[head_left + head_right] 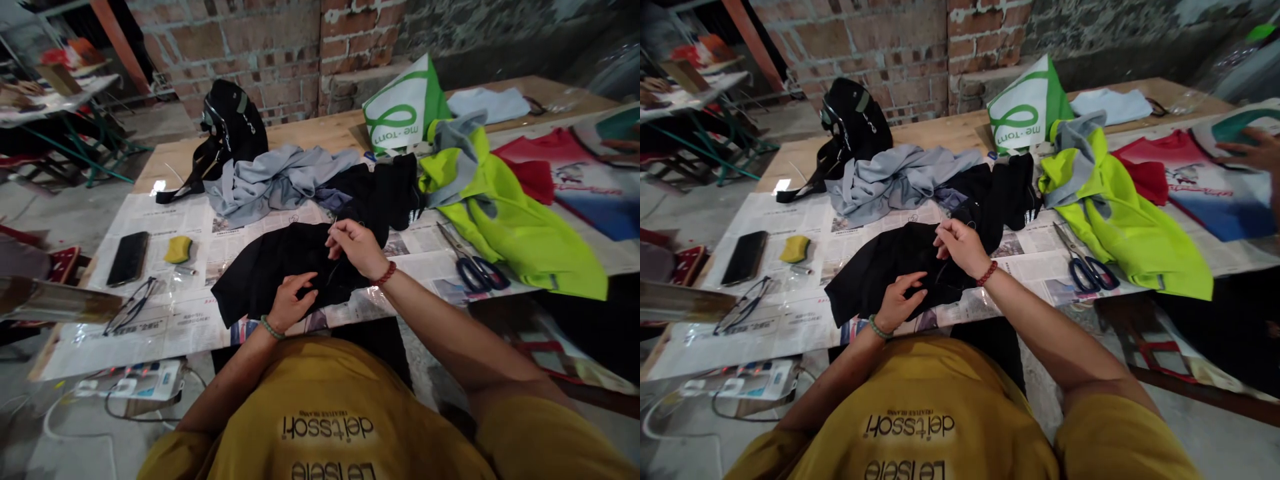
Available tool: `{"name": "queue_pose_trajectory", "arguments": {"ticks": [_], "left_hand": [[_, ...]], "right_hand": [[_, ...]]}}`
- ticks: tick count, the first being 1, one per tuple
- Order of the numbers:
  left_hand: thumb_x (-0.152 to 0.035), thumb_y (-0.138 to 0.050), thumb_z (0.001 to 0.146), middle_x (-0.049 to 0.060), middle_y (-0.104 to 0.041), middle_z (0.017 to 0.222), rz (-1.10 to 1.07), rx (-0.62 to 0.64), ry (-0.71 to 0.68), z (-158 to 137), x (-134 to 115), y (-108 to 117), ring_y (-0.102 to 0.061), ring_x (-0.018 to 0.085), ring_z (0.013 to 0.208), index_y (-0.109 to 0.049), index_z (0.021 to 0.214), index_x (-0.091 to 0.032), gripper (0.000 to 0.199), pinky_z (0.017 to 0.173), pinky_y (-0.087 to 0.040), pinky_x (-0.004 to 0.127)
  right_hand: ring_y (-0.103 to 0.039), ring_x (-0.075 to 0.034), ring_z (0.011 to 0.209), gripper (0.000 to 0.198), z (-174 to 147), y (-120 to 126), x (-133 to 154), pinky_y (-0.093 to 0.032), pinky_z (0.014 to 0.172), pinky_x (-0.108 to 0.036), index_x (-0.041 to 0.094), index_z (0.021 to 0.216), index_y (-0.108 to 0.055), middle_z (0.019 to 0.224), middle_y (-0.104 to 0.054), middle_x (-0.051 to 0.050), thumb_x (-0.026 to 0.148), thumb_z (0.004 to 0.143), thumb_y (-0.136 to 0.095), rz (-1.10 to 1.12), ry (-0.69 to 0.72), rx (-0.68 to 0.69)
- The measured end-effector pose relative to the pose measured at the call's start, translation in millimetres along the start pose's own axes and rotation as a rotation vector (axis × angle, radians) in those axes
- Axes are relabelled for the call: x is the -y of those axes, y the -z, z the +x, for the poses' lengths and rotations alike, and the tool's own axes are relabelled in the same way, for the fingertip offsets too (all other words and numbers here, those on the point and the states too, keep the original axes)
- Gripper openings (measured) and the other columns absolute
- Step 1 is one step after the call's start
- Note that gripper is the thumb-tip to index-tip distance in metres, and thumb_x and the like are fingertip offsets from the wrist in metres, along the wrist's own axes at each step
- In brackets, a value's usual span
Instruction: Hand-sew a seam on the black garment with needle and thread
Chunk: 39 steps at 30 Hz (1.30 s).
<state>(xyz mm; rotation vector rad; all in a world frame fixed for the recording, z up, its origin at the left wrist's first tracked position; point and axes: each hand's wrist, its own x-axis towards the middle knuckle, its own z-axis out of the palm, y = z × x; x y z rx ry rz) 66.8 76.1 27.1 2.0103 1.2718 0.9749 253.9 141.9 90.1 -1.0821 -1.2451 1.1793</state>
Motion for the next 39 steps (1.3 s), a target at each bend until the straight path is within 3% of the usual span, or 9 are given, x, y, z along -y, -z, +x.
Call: {"name": "queue_pose_trajectory", "arguments": {"ticks": [5, 11, 15, 20, 27, 33, 35, 39], "left_hand": [[-0.021, -0.064, 0.076, 0.005, -0.07, 0.088, 0.153, -0.005, -0.071, 0, -6, 2, -0.061, 0.018, 0.083, -0.064, 0.11, -0.02, 0.034, 0.085, -0.044, 0.035], [-0.031, -0.062, 0.079, 0.008, -0.071, 0.08, 0.51, 0.093, -0.062, 1, -18, 23, -0.062, 0.023, 0.08, -0.069, 0.091, -0.02, 0.017, 0.091, -0.032, 0.045], [-0.035, -0.066, 0.074, 0.004, -0.069, 0.071, 0.577, 0.262, -0.017, 4, -15, 47, -0.063, 0.022, 0.07, -0.068, 0.081, -0.023, 0.014, 0.085, -0.036, 0.04], [-0.03, -0.073, 0.063, 0.005, -0.069, 0.079, 0.71, 0.452, 0.018, 3, -18, 60, -0.064, 0.023, 0.069, -0.065, 0.096, -0.026, 0.034, 0.075, -0.042, 0.036], [-0.044, -0.065, 0.071, 0.004, -0.067, 0.065, 0.719, 0.6, 0.136, 10, -32, 74, -0.062, 0.022, 0.061, -0.068, 0.079, -0.024, 0.022, 0.055, -0.039, 0.026], [-0.028, -0.059, 0.075, -0.003, -0.066, 0.066, 0.558, 0.628, 0.244, 9, 6, 116, -0.059, 0.013, 0.061, -0.067, 0.073, -0.025, 0.009, 0.054, -0.036, 0.02], [-0.021, -0.055, 0.076, -0.003, -0.067, 0.07, 0.621, 0.601, 0.309, 5, 18, 130, -0.06, 0.012, 0.064, -0.066, 0.072, -0.024, 0.012, 0.058, -0.04, 0.02], [-0.02, -0.048, 0.082, 0.004, -0.066, 0.086, 0.809, 0.203, 0.327, 1, 23, 142, -0.061, 0.018, 0.079, -0.067, 0.08, -0.02, 0.019, 0.071, -0.046, 0.028]], "right_hand": [[-0.053, -0.005, 0.04, 0.025, 1, 17, -38, -0.04, 0.036, -0.016, 0.018, 0.08, -0.054, 0.062, -0.059, 0.004, 0.043, 0.079, -0.057, -0.103, 0.006, -0.142], [-0.052, -0.005, 0.04, 0.025, 0, 29, -52, -0.041, 0.039, -0.017, 0.018, 0.082, -0.054, 0.063, -0.059, 0.004, 0.043, 0.08, -0.056, -0.119, 0.051, -0.167], [-0.052, -0.006, 0.041, 0.026, -1, 28, -54, -0.042, 0.039, -0.017, 0.019, 0.083, -0.055, 0.063, -0.06, 0.004, 0.044, 0.079, -0.057, -0.093, 0.059, -0.179], [-0.052, -0.006, 0.041, 0.025, -2, 28, -57, -0.042, 0.04, -0.018, 0.019, 0.083, -0.055, 0.063, -0.059, 0.004, 0.043, 0.079, -0.057, -0.078, 0.068, -0.204], [-0.052, -0.006, 0.042, 0.022, -4, 27, -60, -0.042, 0.041, -0.018, 0.019, 0.084, -0.055, 0.064, -0.059, 0.004, 0.04, 0.081, -0.056, -0.086, 0.098, -0.207], [-0.052, -0.006, 0.042, 0.024, -4, 28, -61, -0.042, 0.041, -0.019, 0.018, 0.084, -0.055, 0.064, -0.059, 0.004, 0.042, 0.08, -0.057, -0.086, 0.095, -0.209], [-0.053, -0.006, 0.043, 0.024, -4, 29, -61, -0.042, 0.042, -0.018, 0.018, 0.084, -0.055, 0.065, -0.06, 0.003, 0.042, 0.08, -0.056, -0.089, 0.094, -0.206], [-0.053, -0.006, 0.043, 0.023, -3, 30, -63, -0.042, 0.042, -0.018, 0.018, 0.085, -0.055, 0.065, -0.06, 0.004, 0.041, 0.081, -0.056, -0.097, 0.108, -0.207]]}}
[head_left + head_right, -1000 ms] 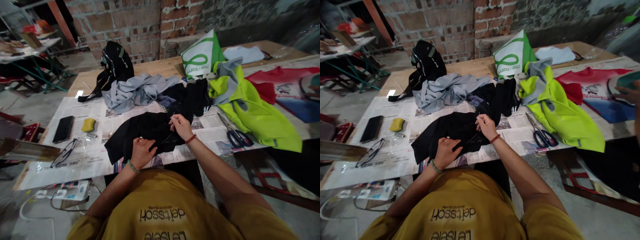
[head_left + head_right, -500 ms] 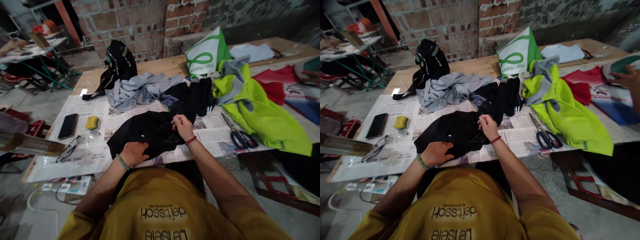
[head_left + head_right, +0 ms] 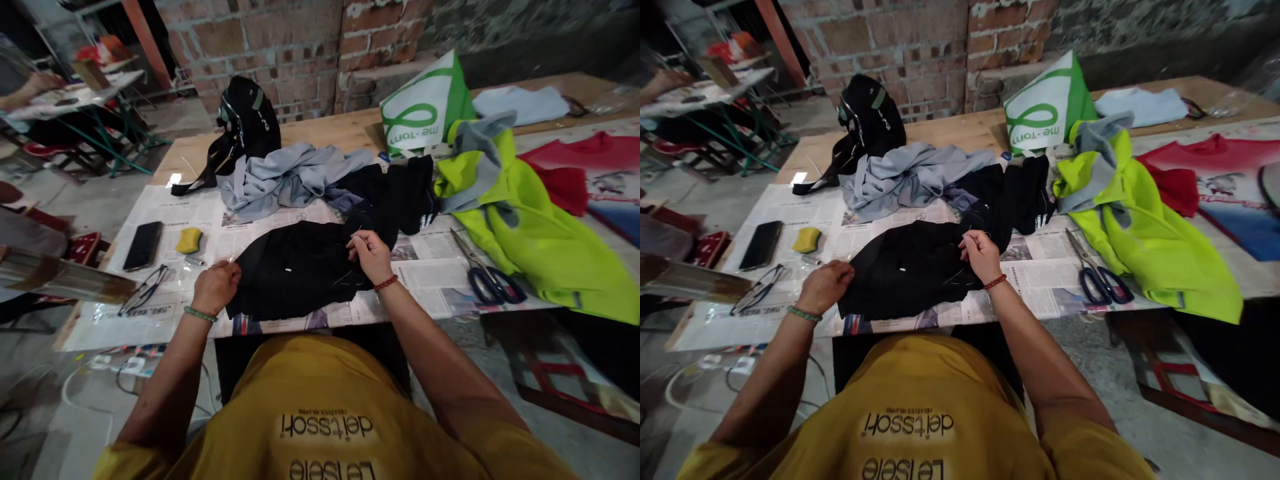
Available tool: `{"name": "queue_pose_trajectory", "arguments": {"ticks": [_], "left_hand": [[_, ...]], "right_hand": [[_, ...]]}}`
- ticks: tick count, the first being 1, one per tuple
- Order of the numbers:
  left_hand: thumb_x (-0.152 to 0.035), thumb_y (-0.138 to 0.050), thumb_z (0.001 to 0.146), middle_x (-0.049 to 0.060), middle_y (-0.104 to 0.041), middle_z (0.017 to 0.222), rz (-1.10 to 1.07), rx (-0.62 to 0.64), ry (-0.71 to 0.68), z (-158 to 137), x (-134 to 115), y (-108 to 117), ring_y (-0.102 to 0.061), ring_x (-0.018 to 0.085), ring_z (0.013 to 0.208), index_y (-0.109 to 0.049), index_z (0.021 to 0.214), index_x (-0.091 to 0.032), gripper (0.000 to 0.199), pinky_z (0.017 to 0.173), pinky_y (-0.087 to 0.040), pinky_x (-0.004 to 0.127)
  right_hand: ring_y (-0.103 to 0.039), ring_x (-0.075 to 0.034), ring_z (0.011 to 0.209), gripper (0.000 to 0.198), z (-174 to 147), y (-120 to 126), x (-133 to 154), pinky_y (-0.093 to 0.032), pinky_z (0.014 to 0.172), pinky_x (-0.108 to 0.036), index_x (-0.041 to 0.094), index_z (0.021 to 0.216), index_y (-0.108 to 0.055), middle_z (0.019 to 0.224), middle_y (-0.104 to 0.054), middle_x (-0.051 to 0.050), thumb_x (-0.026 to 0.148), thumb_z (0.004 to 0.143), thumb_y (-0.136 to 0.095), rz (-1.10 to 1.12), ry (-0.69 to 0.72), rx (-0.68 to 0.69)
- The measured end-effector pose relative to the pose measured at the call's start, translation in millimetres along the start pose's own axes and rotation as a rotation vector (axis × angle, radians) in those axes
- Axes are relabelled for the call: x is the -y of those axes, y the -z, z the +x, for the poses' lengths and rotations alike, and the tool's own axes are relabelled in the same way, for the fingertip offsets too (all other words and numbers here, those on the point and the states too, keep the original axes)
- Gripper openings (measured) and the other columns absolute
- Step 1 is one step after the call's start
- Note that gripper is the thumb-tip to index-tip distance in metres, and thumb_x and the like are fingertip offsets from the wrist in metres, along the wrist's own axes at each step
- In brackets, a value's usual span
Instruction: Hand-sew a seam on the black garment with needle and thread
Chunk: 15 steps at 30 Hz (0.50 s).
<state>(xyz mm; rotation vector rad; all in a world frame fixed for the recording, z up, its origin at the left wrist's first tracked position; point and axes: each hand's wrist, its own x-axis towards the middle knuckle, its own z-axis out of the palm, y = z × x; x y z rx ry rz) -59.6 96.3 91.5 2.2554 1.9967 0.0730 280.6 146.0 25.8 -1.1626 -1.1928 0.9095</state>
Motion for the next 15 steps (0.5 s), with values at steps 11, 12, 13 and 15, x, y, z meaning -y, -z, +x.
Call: {"name": "queue_pose_trajectory", "arguments": {"ticks": [11, 12, 13, 15], "left_hand": [[-0.026, -0.062, 0.08, 0.005, -0.07, 0.101, -0.628, 0.08, -0.493, 25, -126, -36, -0.063, 0.018, 0.094, -0.065, 0.103, -0.017, 0.024, 0.087, -0.048, 0.031], [-0.026, -0.065, 0.078, 0.005, -0.07, 0.099, -0.632, 0.125, -0.491, 27, -133, -41, -0.063, 0.018, 0.093, -0.065, 0.104, -0.017, 0.027, 0.086, -0.049, 0.03], [-0.025, -0.067, 0.075, 0.004, -0.071, 0.097, -0.634, 0.157, -0.475, 29, -137, -44, -0.064, 0.018, 0.092, -0.065, 0.104, -0.018, 0.03, 0.085, -0.049, 0.03], [-0.025, -0.071, 0.071, 0.002, -0.071, 0.093, -0.638, 0.192, -0.437, 31, -140, -49, -0.065, 0.017, 0.088, -0.065, 0.105, -0.02, 0.034, 0.081, -0.049, 0.028]], "right_hand": [[-0.052, -0.006, 0.043, 0.022, -1, -1, 0, -0.042, 0.042, -0.018, 0.019, 0.085, -0.054, 0.065, -0.059, 0.004, 0.041, 0.081, -0.055, -0.027, 0.019, 0.002], [-0.052, -0.006, 0.043, 0.022, -1, -1, 1, -0.042, 0.043, -0.018, 0.019, 0.085, -0.053, 0.065, -0.059, 0.004, 0.041, 0.081, -0.055, -0.03, 0.024, 0.003], [-0.052, -0.006, 0.043, 0.022, -2, -1, 2, -0.042, 0.043, -0.018, 0.019, 0.085, -0.053, 0.065, -0.059, 0.004, 0.041, 0.082, -0.054, -0.032, 0.027, 0.003], [-0.052, -0.006, 0.043, 0.022, -2, -1, 3, -0.042, 0.043, -0.018, 0.019, 0.085, -0.053, 0.065, -0.059, 0.004, 0.041, 0.082, -0.054, -0.035, 0.026, 0.003]]}}
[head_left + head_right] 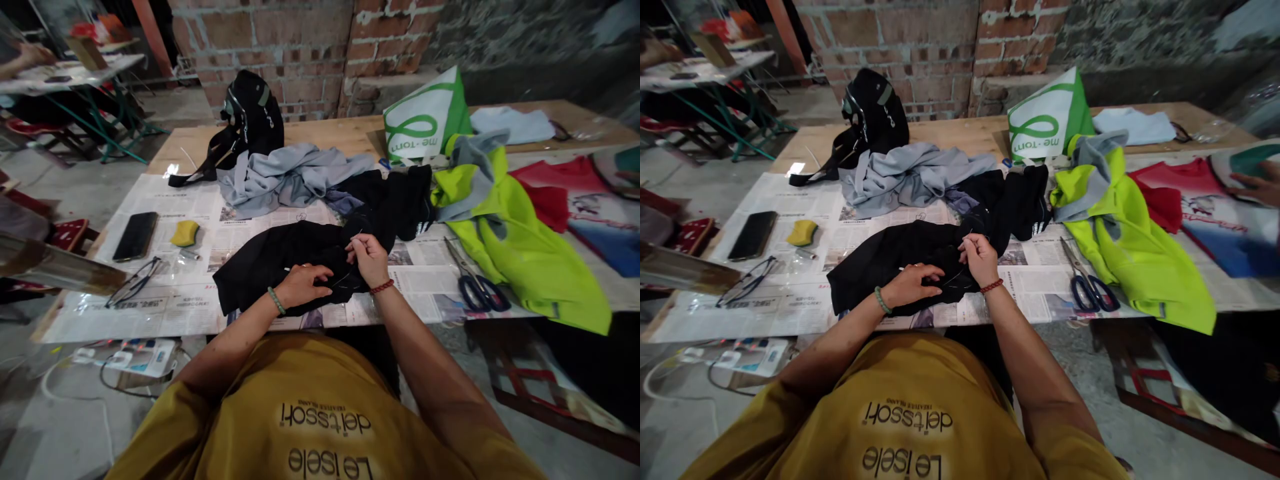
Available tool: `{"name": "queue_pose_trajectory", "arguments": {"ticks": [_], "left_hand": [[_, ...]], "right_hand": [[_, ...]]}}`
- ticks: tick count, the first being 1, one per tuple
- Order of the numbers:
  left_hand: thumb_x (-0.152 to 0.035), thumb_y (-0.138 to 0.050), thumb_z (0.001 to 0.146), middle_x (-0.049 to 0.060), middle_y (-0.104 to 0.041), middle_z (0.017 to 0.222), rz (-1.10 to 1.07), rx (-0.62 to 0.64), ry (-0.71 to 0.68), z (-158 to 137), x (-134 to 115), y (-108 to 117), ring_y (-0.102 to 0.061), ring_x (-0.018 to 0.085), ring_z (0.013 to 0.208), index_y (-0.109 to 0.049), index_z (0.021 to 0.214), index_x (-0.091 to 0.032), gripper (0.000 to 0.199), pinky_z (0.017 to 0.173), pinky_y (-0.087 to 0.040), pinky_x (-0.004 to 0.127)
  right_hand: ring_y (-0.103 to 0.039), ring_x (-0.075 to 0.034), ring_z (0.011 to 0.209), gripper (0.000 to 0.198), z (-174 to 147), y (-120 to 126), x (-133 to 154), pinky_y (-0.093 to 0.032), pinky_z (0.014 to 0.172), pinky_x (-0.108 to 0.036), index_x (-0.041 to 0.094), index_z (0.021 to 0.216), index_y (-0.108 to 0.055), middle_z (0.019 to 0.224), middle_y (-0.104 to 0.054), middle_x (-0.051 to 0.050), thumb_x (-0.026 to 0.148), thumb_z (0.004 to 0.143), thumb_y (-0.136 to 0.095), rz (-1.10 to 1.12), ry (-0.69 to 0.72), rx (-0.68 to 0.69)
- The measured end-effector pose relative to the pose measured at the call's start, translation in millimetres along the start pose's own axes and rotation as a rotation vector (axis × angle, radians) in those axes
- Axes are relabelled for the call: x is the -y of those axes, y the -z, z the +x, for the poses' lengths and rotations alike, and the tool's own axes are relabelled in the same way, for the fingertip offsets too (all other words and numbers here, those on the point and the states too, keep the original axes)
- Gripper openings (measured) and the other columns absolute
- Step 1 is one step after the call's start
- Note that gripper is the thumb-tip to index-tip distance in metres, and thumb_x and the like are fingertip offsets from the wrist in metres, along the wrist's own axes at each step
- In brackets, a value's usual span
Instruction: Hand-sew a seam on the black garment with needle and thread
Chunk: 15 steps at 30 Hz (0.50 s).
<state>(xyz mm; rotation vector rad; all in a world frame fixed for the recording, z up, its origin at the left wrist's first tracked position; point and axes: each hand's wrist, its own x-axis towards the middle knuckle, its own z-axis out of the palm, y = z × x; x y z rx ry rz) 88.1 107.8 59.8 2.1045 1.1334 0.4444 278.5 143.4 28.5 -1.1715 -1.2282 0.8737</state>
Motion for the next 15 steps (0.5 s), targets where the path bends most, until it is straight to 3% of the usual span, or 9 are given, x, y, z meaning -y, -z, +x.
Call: {"name": "queue_pose_trajectory", "arguments": {"ticks": [5, 10, 15], "left_hand": [[-0.026, -0.072, 0.07, 0.0, -0.07, 0.083, 0.058, -0.013, -0.016, -10, -1, 7, -0.065, 0.014, 0.075, -0.067, 0.103, -0.021, 0.033, 0.076, -0.047, 0.026], [-0.028, -0.065, 0.077, 0.002, -0.067, 0.075, 0.206, -0.038, -0.103, -28, -2, 14, -0.063, 0.015, 0.075, -0.072, 0.077, -0.019, 0.011, 0.078, -0.045, 0.028], [-0.023, -0.061, 0.08, 0.004, -0.066, 0.077, -0.138, -0.134, -0.059, -37, 13, 3, -0.061, 0.012, 0.07, -0.071, 0.081, -0.015, 0.013, 0.066, -0.047, 0.021]], "right_hand": [[-0.052, -0.006, 0.043, 0.022, 0, 1, 1, -0.042, 0.042, -0.018, 0.019, 0.085, -0.054, 0.065, -0.059, 0.004, 0.04, 0.082, -0.055, 0.004, -0.004, -0.001], [-0.052, -0.006, 0.043, 0.021, 1, 0, -3, -0.042, 0.042, -0.018, 0.019, 0.084, -0.054, 0.065, -0.059, 0.004, 0.039, 0.081, -0.056, 0.022, -0.007, -0.001], [-0.052, -0.006, 0.042, 0.021, 5, 2, -1, -0.041, 0.04, -0.018, 0.019, 0.084, -0.054, 0.063, -0.059, 0.004, 0.039, 0.079, -0.059, 0.138, -0.051, -0.012]]}}
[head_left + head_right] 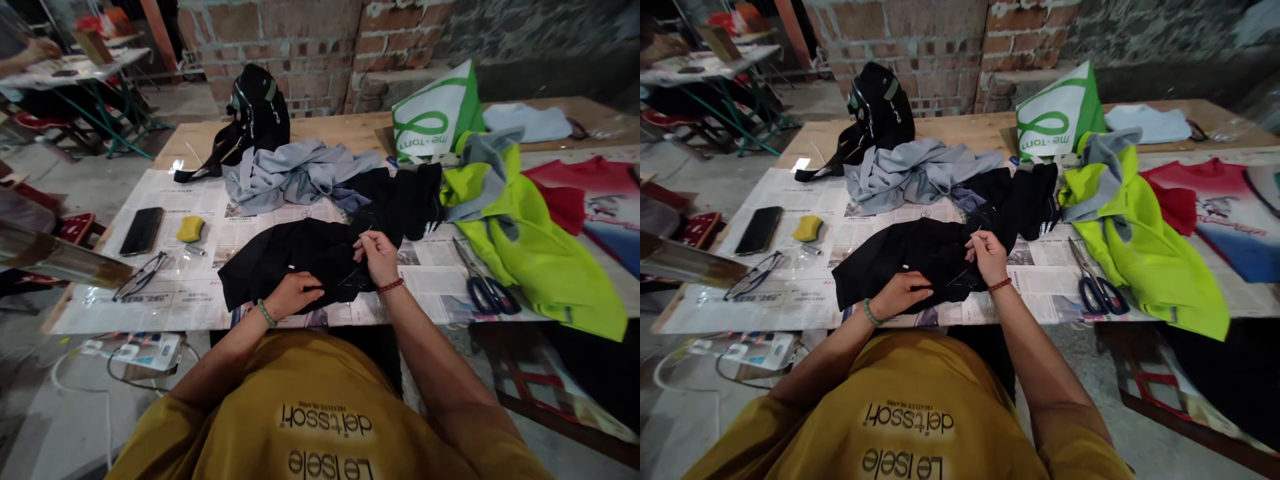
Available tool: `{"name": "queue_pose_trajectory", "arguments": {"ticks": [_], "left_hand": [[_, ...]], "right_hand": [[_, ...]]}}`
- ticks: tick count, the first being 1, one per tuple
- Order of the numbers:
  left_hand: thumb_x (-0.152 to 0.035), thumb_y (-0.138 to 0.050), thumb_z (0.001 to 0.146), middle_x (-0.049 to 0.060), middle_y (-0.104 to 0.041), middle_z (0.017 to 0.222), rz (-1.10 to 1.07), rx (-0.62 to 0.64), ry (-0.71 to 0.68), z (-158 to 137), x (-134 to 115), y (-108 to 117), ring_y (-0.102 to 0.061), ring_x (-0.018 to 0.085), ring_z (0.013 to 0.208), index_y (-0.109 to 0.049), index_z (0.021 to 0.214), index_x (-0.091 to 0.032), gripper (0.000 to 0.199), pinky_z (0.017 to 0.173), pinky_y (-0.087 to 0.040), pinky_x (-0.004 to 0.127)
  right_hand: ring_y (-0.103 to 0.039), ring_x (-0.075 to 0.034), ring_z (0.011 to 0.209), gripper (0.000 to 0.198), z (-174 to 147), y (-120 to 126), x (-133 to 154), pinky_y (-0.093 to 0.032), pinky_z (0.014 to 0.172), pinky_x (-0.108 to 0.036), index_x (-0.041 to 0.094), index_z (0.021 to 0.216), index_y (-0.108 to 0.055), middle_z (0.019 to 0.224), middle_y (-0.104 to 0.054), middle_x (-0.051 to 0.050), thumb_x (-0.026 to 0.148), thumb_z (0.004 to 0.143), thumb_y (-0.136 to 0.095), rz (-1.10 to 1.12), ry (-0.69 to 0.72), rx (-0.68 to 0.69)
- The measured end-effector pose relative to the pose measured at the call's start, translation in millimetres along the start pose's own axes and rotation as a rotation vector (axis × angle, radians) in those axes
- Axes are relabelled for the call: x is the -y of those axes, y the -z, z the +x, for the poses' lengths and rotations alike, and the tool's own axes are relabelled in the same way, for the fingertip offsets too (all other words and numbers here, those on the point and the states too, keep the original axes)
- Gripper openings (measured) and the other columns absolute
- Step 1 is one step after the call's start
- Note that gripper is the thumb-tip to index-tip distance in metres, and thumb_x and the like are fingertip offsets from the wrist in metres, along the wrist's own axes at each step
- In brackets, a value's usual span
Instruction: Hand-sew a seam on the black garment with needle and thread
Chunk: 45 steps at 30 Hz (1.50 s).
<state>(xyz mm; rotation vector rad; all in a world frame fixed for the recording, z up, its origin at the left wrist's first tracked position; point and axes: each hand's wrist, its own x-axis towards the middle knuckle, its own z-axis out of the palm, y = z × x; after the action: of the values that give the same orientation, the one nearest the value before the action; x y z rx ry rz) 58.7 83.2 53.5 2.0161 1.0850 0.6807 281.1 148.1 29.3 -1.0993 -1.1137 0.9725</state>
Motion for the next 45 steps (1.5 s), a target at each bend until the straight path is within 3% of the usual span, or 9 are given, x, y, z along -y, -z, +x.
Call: {"name": "queue_pose_trajectory", "arguments": {"ticks": [5, 9, 14, 17, 27, 45], "left_hand": [[-0.023, -0.064, 0.077, 0.003, -0.068, 0.075, -0.147, -0.096, 0.064, -4, 15, -7, -0.062, 0.012, 0.069, -0.071, 0.079, -0.014, 0.011, 0.066, -0.048, 0.021], [-0.021, -0.064, 0.076, 0.003, -0.07, 0.076, -0.177, -0.139, 0.066, -6, 14, -10, -0.063, 0.012, 0.069, -0.072, 0.078, -0.015, 0.01, 0.066, -0.049, 0.021], [-0.02, -0.064, 0.076, 0.004, -0.071, 0.079, -0.189, -0.212, 0.065, -7, 13, -15, -0.065, 0.013, 0.071, -0.072, 0.081, -0.015, 0.01, 0.069, -0.05, 0.021], [-0.021, -0.063, 0.077, 0.004, -0.072, 0.079, -0.205, -0.232, 0.044, -8, 13, -16, -0.065, 0.013, 0.071, -0.072, 0.081, -0.015, 0.011, 0.069, -0.051, 0.022], [-0.021, -0.065, 0.077, 0.005, -0.072, 0.082, -0.225, -0.247, -0.01, -12, 13, -14, -0.066, 0.012, 0.072, -0.072, 0.084, -0.016, 0.011, 0.07, -0.053, 0.023], [-0.022, -0.063, 0.08, 0.005, -0.072, 0.081, -0.214, -0.234, -0.044, -13, 12, -13, -0.065, 0.013, 0.072, -0.072, 0.084, -0.015, 0.012, 0.069, -0.053, 0.024]], "right_hand": [[-0.057, -0.007, 0.052, 0.02, -15, 3, 40, -0.046, 0.046, -0.021, 0.022, 0.083, -0.05, 0.08, -0.064, 0.002, 0.038, 0.079, -0.06, 0.176, -0.006, 0.028], [-0.052, -0.007, 0.046, 0.015, -57, 3, 70, -0.043, 0.046, -0.021, 0.022, 0.086, -0.051, 0.066, -0.059, 0.004, 0.035, 0.083, -0.057, 0.144, -0.014, 0.107], [-0.044, -0.005, 0.041, 0.019, -116, -9, 57, -0.036, 0.041, -0.017, 0.02, 0.089, -0.055, 0.057, -0.053, 0.006, 0.037, 0.086, -0.051, -0.098, -0.322, 0.367], [-0.039, -0.005, 0.037, 0.023, -133, -18, 40, -0.03, 0.036, -0.017, 0.019, 0.086, -0.055, 0.055, -0.05, 0.007, 0.041, 0.084, -0.05, -0.186, -0.477, 0.4], [-0.038, -0.005, 0.036, 0.027, -126, -32, 35, -0.028, 0.035, -0.018, 0.018, 0.087, -0.055, 0.052, -0.049, 0.007, 0.043, 0.079, -0.048, -0.225, -0.544, 0.378], [-0.037, -0.005, 0.034, 0.026, -123, -39, 35, -0.027, 0.034, -0.017, 0.019, 0.081, -0.054, 0.052, -0.05, 0.006, 0.045, 0.078, -0.05, -0.223, -0.531, 0.369]]}}
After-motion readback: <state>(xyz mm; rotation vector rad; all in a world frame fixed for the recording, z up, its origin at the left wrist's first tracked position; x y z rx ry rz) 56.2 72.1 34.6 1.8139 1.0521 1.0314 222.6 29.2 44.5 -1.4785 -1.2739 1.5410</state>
